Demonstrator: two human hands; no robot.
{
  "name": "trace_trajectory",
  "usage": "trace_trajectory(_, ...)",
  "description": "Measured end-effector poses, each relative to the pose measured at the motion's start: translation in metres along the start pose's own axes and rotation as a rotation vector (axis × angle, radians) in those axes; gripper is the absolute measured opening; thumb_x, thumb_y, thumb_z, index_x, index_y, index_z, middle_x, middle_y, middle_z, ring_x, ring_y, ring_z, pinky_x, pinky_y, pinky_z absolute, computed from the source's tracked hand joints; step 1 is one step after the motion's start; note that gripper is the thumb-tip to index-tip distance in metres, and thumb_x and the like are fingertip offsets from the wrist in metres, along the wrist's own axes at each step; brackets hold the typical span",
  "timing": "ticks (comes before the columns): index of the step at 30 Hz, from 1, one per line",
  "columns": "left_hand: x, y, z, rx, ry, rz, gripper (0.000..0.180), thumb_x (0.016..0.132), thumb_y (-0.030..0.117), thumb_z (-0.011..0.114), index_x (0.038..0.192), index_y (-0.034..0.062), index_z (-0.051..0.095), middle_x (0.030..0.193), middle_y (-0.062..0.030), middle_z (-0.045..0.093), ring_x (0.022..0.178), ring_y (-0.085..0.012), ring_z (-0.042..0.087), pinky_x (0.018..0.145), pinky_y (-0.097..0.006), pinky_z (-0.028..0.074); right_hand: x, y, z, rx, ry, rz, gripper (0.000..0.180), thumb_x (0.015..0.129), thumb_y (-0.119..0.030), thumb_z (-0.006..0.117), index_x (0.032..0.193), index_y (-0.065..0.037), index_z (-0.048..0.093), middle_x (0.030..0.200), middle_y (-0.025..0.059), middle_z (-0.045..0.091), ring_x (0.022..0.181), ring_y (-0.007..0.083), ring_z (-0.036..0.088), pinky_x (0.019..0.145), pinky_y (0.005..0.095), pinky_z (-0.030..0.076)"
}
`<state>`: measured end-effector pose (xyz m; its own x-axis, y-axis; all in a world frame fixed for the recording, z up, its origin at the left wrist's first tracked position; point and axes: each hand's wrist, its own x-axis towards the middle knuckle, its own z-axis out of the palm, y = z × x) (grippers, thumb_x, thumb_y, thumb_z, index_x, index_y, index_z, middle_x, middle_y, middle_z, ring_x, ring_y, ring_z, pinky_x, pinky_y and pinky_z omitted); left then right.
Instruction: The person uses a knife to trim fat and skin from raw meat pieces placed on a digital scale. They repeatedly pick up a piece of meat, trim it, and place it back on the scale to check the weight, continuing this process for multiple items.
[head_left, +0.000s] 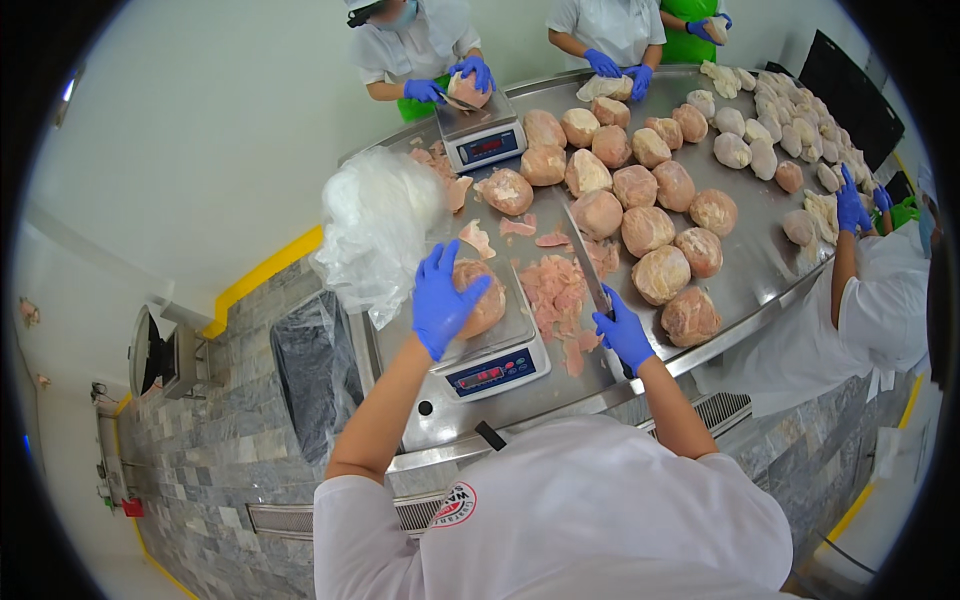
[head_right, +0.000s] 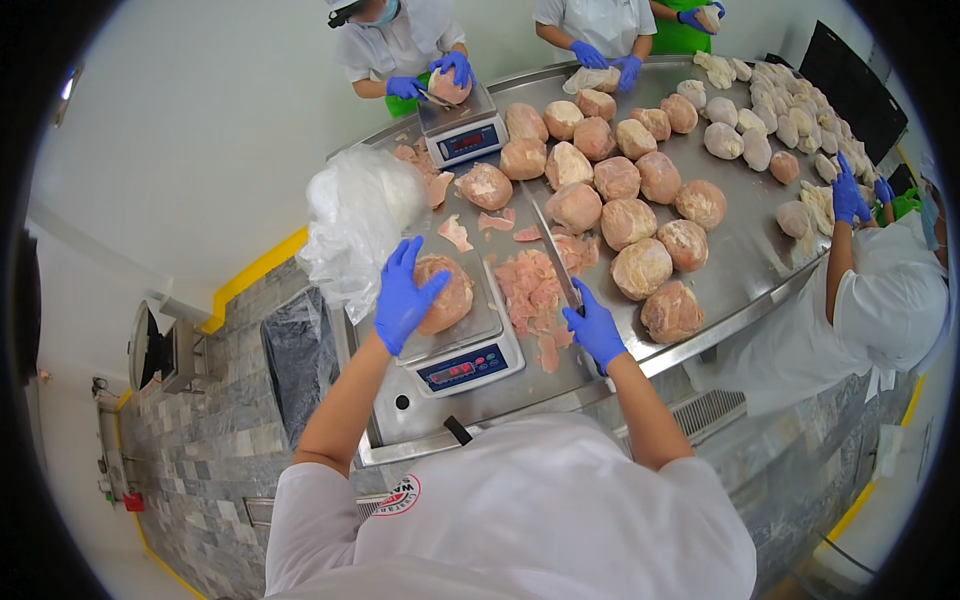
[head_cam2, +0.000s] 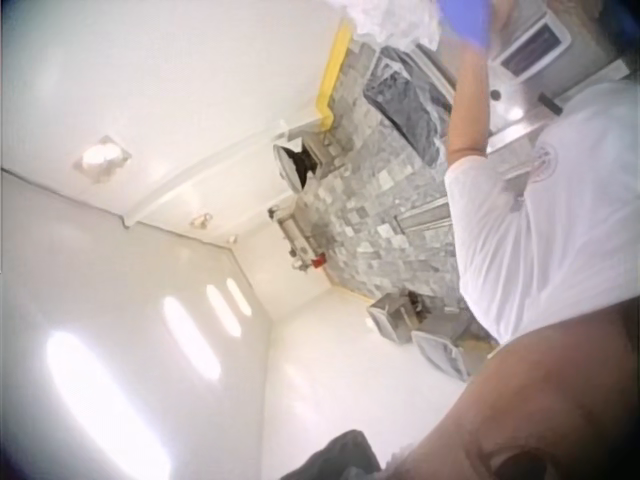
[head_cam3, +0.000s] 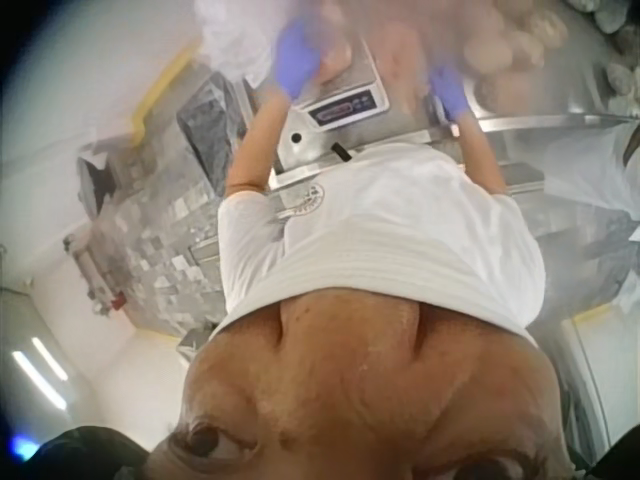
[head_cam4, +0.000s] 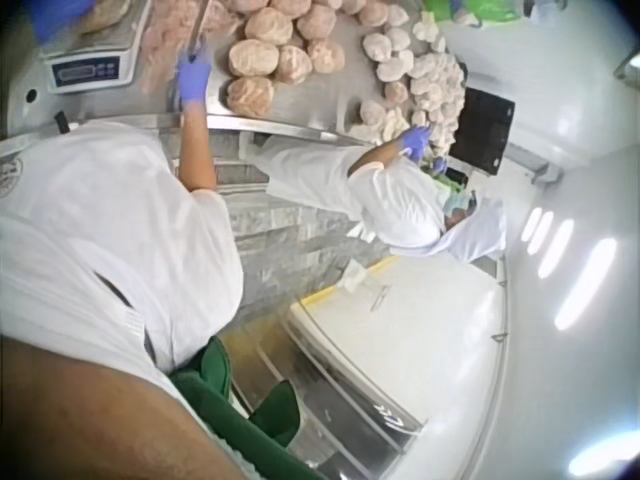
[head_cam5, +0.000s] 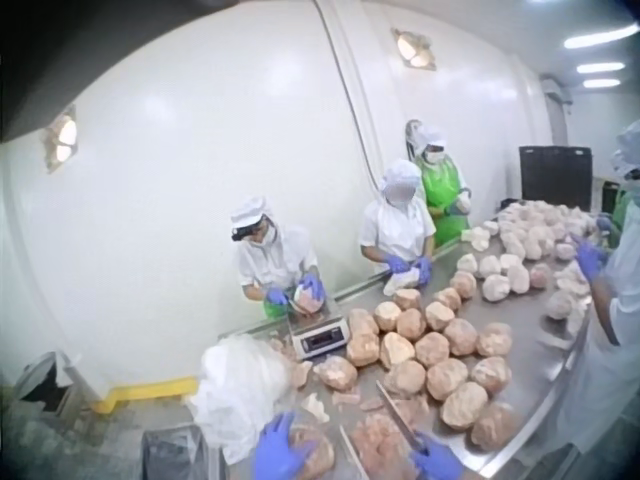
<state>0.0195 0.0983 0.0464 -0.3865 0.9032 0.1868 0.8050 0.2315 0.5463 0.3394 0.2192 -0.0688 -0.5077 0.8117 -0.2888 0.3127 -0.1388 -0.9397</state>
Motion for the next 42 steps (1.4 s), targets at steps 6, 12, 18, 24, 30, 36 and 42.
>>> trace_trajectory(6, 0.023, -0.042, 0.0, 0.155, -0.345, 0.357, 0.104, 0.07, 0.053, 0.082, 0.154, 0.0109, 0.036, 0.155, -0.0144, 0.041, 0.145, -0.0397, 0.032, 0.121, -0.05, 0.024, -0.014, -0.009, -0.016, -0.481, -0.156, -0.172, 0.085, 0.093, -0.004, 0.056, 0.162, -0.032, 0.015, 0.078, 0.0193, 0.061, 0.064, 0.0319, 0.061, 0.067, 0.0433, 0.052)
trace_trajectory(12, 0.013, -0.06, -0.019, -0.21, -0.269, 0.191, 0.107, 0.065, 0.029, 0.087, 0.155, 0.0102, 0.033, 0.154, -0.0187, 0.039, 0.143, -0.042, 0.033, 0.12, -0.047, 0.029, -0.02, -0.068, -0.022, -0.714, -0.185, -0.404, 0.083, 0.095, -0.006, 0.054, 0.162, -0.034, 0.014, 0.082, 0.0238, 0.064, 0.069, 0.0371, 0.063, 0.069, 0.0458, 0.052)
trace_trajectory(18, 0.013, -0.062, -0.016, -0.037, -0.236, 0.225, 0.103, 0.066, 0.029, 0.089, 0.152, 0.0066, 0.036, 0.15, -0.0191, 0.042, 0.14, -0.0407, 0.037, 0.118, -0.046, 0.033, -0.025, -0.118, -0.015, -0.894, -0.336, -0.338, 0.083, 0.094, -0.007, 0.054, 0.162, -0.036, 0.016, 0.082, 0.0202, 0.065, 0.072, 0.0358, 0.066, 0.068, 0.0456, 0.052)
trace_trajectory(24, 0.021, -0.043, -0.009, -0.308, -0.171, -0.101, 0.096, 0.067, 0.036, 0.089, 0.143, 0.0002, 0.043, 0.139, -0.0231, 0.051, 0.127, -0.0391, 0.053, 0.11, -0.046, 0.043, -0.01, -0.152, -0.005, -0.958, -0.356, -0.534, 0.081, 0.094, -0.011, 0.055, 0.161, -0.036, 0.018, 0.087, 0.0165, 0.065, 0.071, 0.0314, 0.068, 0.06, 0.0418, 0.054)
trace_trajectory(30, -0.01, -0.041, 0.011, -0.184, -0.038, -0.045, 0.098, 0.064, 0.039, 0.09, 0.141, -0.002, 0.044, 0.134, -0.0239, 0.054, 0.122, -0.0386, 0.055, 0.106, -0.045, 0.046, -0.025, -0.214, 0.0, -1.236, -0.501, -0.527, 0.086, 0.086, -0.016, 0.066, 0.161, -0.024, 0.024, 0.107, 0.016, 0.069, 0.087, 0.0317, 0.071, 0.067, 0.0407, 0.058)
trace_trajectory(36, -0.033, -0.02, 0.013, -0.147, 0.016, -0.05, 0.093, 0.065, 0.038, 0.088, 0.139, 0.0012, 0.046, 0.13, -0.0215, 0.055, 0.12, -0.0384, 0.055, 0.104, -0.046, 0.046, -0.023, -0.216, 0.02, -1.239, -0.619, -0.39, 0.089, 0.085, -0.011, 0.067, 0.16, -0.027, 0.023, 0.103, 0.0157, 0.068, 0.081, 0.0318, 0.07, 0.063, 0.0416, 0.058)
trace_trajectory(42, -0.032, -0.024, 0.014, -0.11, 0.034, -0.001, 0.091, 0.064, 0.038, 0.087, 0.137, 0.0003, 0.048, 0.129, -0.0207, 0.054, 0.118, -0.0387, 0.054, 0.103, -0.047, 0.045, 0.014, -0.192, 0.06, -0.966, -0.633, -0.495, 0.098, 0.082, -0.007, 0.068, 0.162, -0.03, 0.016, 0.115, 0.0155, 0.064, 0.085, 0.0362, 0.07, 0.069, 0.0432, 0.06)
